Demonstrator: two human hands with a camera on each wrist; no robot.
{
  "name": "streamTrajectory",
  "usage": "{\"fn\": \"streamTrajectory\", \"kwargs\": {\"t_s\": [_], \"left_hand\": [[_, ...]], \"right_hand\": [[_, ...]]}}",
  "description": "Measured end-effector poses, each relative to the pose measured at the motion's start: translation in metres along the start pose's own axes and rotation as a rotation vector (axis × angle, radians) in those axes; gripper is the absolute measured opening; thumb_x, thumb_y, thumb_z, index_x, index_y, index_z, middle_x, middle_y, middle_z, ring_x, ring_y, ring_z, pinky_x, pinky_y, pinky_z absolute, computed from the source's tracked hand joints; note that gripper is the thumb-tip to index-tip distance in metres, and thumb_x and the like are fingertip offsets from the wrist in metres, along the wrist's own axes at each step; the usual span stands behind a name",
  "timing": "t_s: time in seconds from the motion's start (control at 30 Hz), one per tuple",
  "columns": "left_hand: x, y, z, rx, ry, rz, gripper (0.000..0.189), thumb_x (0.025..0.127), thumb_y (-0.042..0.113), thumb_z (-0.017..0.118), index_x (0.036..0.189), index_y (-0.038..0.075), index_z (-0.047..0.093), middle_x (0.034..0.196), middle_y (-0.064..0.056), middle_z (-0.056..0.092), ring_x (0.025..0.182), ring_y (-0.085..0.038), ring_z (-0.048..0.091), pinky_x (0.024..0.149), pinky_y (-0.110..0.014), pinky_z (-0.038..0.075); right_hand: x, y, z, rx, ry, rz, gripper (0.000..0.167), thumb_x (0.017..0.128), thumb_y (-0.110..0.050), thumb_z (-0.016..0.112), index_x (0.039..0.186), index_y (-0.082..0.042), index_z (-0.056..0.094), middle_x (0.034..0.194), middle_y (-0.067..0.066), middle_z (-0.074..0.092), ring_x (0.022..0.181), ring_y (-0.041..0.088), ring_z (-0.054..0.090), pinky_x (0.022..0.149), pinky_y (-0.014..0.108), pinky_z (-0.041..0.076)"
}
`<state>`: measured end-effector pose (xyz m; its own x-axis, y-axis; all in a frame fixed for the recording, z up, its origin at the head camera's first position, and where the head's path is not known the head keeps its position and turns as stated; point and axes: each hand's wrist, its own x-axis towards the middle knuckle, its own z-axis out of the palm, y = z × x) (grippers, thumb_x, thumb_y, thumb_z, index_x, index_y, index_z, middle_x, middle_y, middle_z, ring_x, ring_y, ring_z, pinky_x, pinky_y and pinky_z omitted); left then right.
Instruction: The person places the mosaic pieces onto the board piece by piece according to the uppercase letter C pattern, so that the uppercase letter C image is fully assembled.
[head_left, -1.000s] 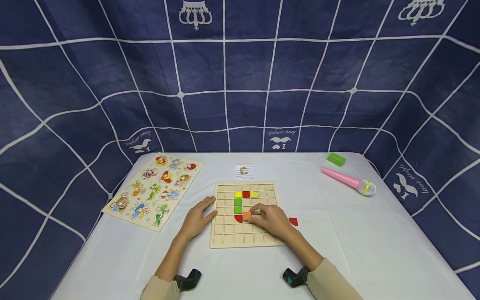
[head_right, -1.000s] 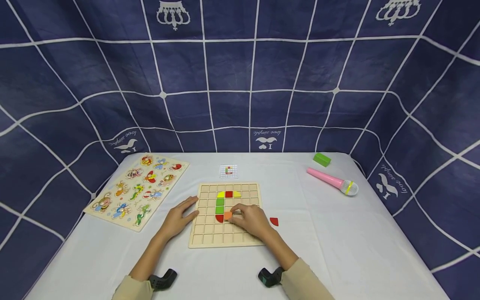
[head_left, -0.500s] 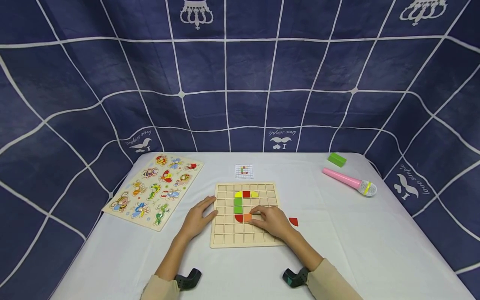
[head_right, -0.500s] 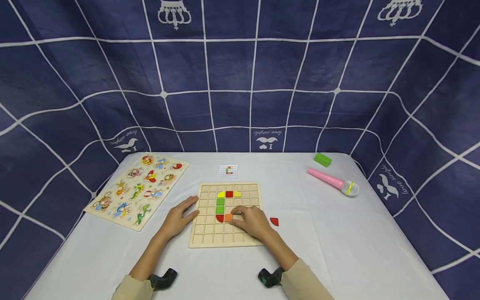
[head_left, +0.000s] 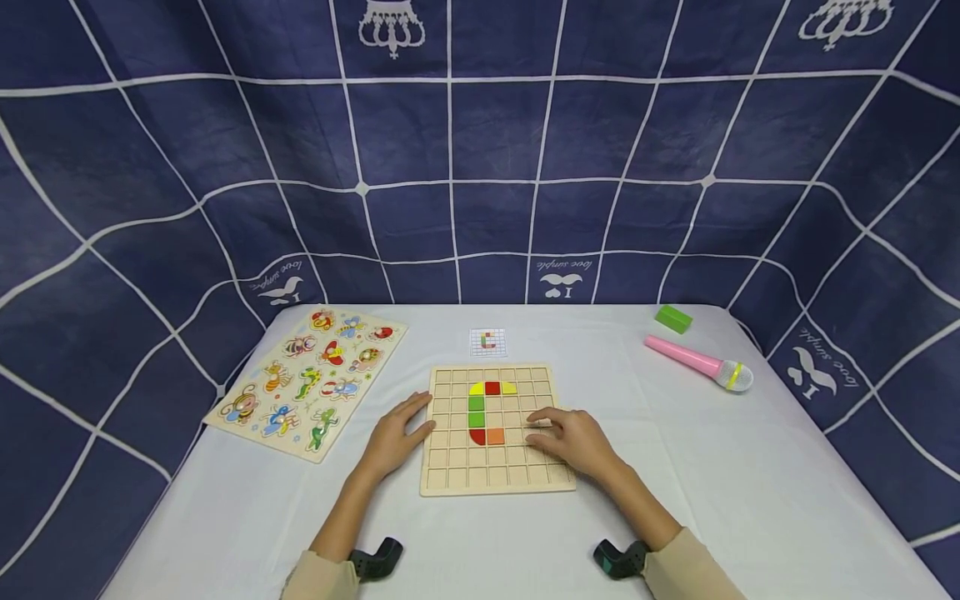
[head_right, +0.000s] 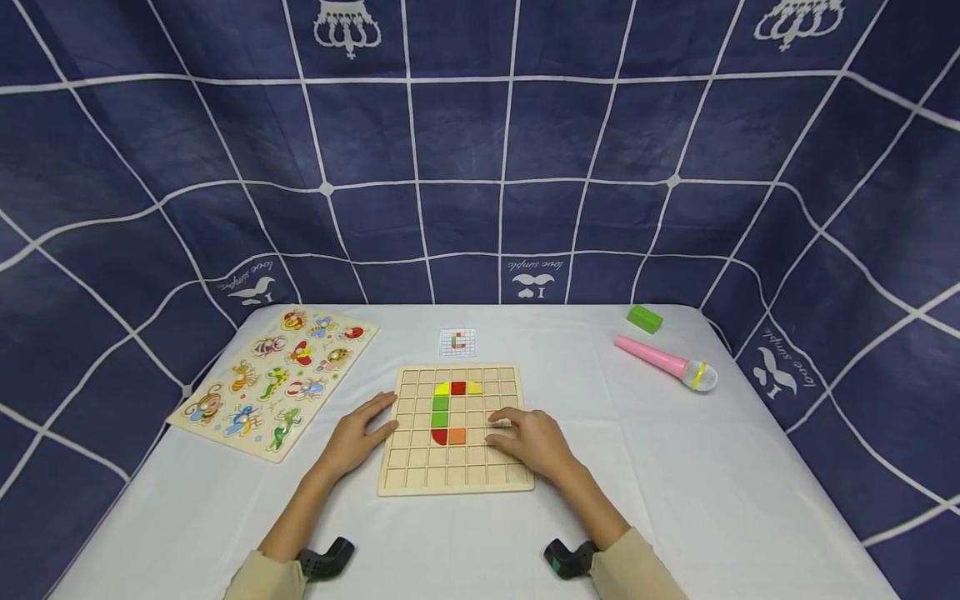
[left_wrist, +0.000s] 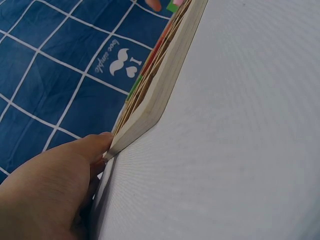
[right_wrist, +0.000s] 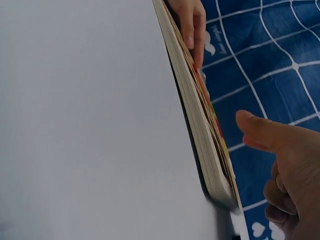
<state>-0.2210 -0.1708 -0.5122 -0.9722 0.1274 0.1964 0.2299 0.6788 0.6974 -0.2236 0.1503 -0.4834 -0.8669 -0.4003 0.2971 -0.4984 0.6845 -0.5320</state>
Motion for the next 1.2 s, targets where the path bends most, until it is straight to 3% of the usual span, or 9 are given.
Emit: {"fn": "streamTrajectory", "kwargs": {"t_s": [0.17, 0.4, 0.57, 1.0, 1.2], "left_hand": [[0.000, -0.001, 0.000, 0.002, 0.002, -0.001, 0.051, 0.088, 0.030, 0.064, 0.133, 0.010, 0.050, 0.139, -0.007, 0.044, 0.133, -0.025, 0.032, 0.108, -0.044, 0.026], [0.000, -0.002, 0.001, 0.014, 0.006, 0.002, 0.052, 0.088, 0.030, 0.064, 0.133, 0.010, 0.050, 0.139, -0.007, 0.044, 0.132, -0.025, 0.032, 0.108, -0.044, 0.026], [0.000, -0.002, 0.000, 0.015, 0.009, 0.000, 0.052, 0.087, 0.029, 0.065, 0.133, 0.010, 0.050, 0.139, -0.007, 0.044, 0.132, -0.025, 0.033, 0.108, -0.044, 0.027], [0.000, 0.000, 0.001, 0.010, 0.005, -0.002, 0.051, 0.088, 0.030, 0.064, 0.133, 0.010, 0.051, 0.139, -0.008, 0.044, 0.132, -0.026, 0.033, 0.108, -0.044, 0.026], [0.001, -0.001, 0.001, 0.014, 0.002, -0.005, 0.051, 0.088, 0.030, 0.064, 0.133, 0.010, 0.051, 0.139, -0.007, 0.044, 0.132, -0.025, 0.033, 0.108, -0.044, 0.026]], "right_hand": [[-0.013, 0.016, -0.019, 0.004, 0.026, 0.034, 0.029, 0.076, -0.038, 0.074, 0.099, -0.023, 0.070, 0.047, -0.015, 0.030, 0.043, -0.001, 0.022, 0.041, 0.020, 0.025], [-0.034, 0.040, -0.034, -0.022, 0.075, 0.048, 0.027, 0.073, -0.034, 0.078, 0.096, -0.022, 0.070, 0.049, -0.015, 0.027, 0.046, -0.002, 0.019, 0.039, 0.017, 0.020], [-0.045, 0.051, -0.038, -0.044, 0.067, 0.061, 0.026, 0.072, -0.032, 0.079, 0.094, -0.022, 0.071, 0.049, -0.015, 0.026, 0.045, -0.002, 0.019, 0.040, 0.016, 0.018], [-0.043, 0.064, -0.043, -0.089, 0.090, 0.102, 0.022, 0.074, -0.021, 0.078, 0.094, -0.016, 0.071, 0.048, -0.013, 0.029, 0.044, 0.001, 0.023, 0.041, 0.017, 0.019], [-0.041, 0.064, -0.039, -0.070, 0.087, 0.080, 0.023, 0.072, -0.025, 0.079, 0.092, -0.018, 0.071, 0.048, -0.014, 0.027, 0.044, 0.000, 0.022, 0.041, 0.017, 0.018]]}}
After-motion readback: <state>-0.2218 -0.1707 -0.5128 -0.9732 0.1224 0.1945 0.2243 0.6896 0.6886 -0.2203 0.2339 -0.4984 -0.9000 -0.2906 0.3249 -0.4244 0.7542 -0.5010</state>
